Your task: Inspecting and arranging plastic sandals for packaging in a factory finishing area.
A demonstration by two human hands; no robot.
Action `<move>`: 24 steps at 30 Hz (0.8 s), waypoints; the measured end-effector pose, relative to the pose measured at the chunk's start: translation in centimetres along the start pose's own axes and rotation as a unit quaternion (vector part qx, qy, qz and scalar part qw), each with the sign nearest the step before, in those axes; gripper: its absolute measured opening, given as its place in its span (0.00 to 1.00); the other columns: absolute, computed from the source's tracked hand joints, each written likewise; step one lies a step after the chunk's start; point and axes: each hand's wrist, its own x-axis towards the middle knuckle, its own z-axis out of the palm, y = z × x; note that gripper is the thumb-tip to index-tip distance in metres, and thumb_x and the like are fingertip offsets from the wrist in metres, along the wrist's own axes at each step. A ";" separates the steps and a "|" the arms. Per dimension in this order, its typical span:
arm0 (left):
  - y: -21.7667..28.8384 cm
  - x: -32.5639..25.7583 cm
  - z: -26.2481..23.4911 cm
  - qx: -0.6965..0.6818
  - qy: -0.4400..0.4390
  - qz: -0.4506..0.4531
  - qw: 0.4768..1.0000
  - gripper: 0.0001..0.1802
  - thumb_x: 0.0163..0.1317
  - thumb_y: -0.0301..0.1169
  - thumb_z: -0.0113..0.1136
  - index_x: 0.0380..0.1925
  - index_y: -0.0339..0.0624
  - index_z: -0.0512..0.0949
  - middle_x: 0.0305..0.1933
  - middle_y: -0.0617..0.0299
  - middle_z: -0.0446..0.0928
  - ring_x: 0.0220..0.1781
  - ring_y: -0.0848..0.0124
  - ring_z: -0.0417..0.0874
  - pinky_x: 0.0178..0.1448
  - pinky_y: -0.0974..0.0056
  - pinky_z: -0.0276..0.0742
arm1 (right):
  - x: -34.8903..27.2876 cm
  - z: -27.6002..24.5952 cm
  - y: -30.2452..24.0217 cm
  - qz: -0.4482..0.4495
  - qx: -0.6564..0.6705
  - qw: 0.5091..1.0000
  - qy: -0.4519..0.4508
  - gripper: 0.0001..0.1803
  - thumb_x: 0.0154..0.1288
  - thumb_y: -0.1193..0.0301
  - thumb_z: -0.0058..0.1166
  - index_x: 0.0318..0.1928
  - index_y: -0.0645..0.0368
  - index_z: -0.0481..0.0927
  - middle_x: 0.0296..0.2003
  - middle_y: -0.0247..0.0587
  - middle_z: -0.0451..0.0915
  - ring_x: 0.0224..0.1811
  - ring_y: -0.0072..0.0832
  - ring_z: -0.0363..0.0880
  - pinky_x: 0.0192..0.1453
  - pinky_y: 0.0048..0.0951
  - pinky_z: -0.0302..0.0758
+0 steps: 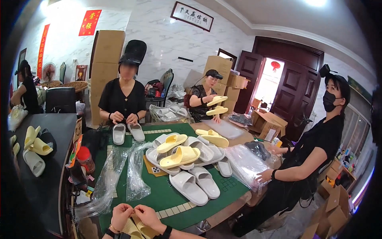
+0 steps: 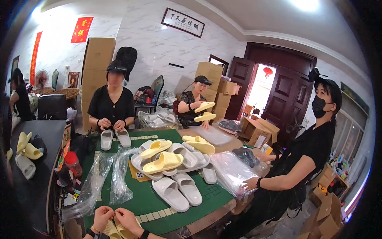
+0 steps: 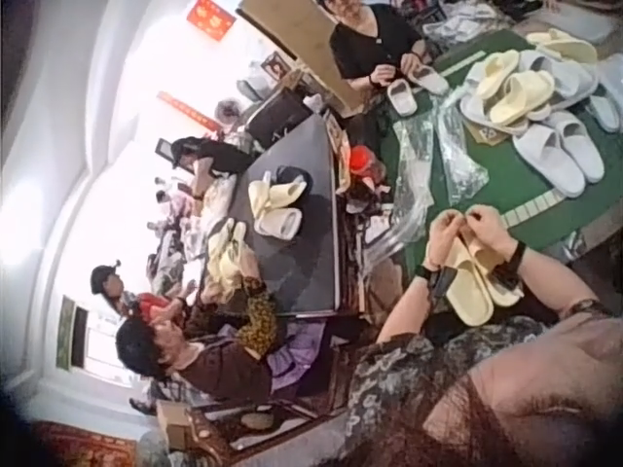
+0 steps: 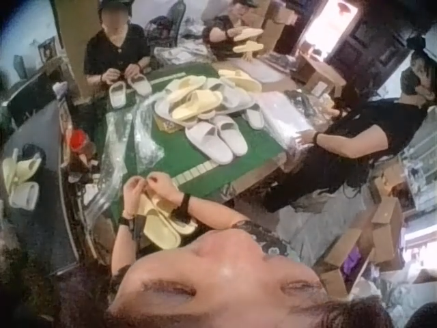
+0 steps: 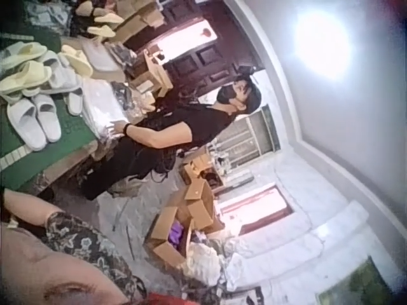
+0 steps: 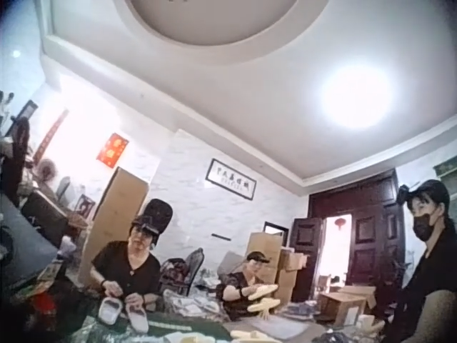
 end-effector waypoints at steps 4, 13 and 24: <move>-0.1 0.2 -0.5 0.005 -0.013 0.016 1.000 0.06 0.62 0.24 0.58 0.31 0.30 0.77 0.28 0.60 0.80 0.28 0.78 0.80 0.33 0.75 0.77 | 0.1 0.0 0.0 -0.002 0.010 1.000 -0.002 0.11 0.65 0.68 0.51 0.39 0.63 0.79 0.28 0.37 0.80 0.29 0.21 0.75 0.35 0.25 0.72; -0.3 -0.1 0.0 0.019 -0.003 0.015 1.000 0.06 0.59 0.25 0.58 0.29 0.30 0.78 0.25 0.63 0.79 0.24 0.79 0.77 0.29 0.75 0.73 | -0.5 0.0 0.1 0.000 0.012 1.000 0.016 0.11 0.65 0.67 0.51 0.40 0.62 0.79 0.30 0.41 0.81 0.30 0.26 0.77 0.37 0.27 0.74; 1.3 0.0 0.3 0.174 -0.044 0.115 0.977 0.13 0.62 0.35 0.60 0.36 0.34 0.80 0.32 0.63 0.81 0.34 0.77 0.78 0.40 0.69 0.75 | 0.1 -0.5 0.2 0.016 0.056 0.998 0.008 0.07 0.65 0.73 0.53 0.36 0.63 0.83 0.29 0.28 0.80 0.31 0.14 0.74 0.35 0.20 0.73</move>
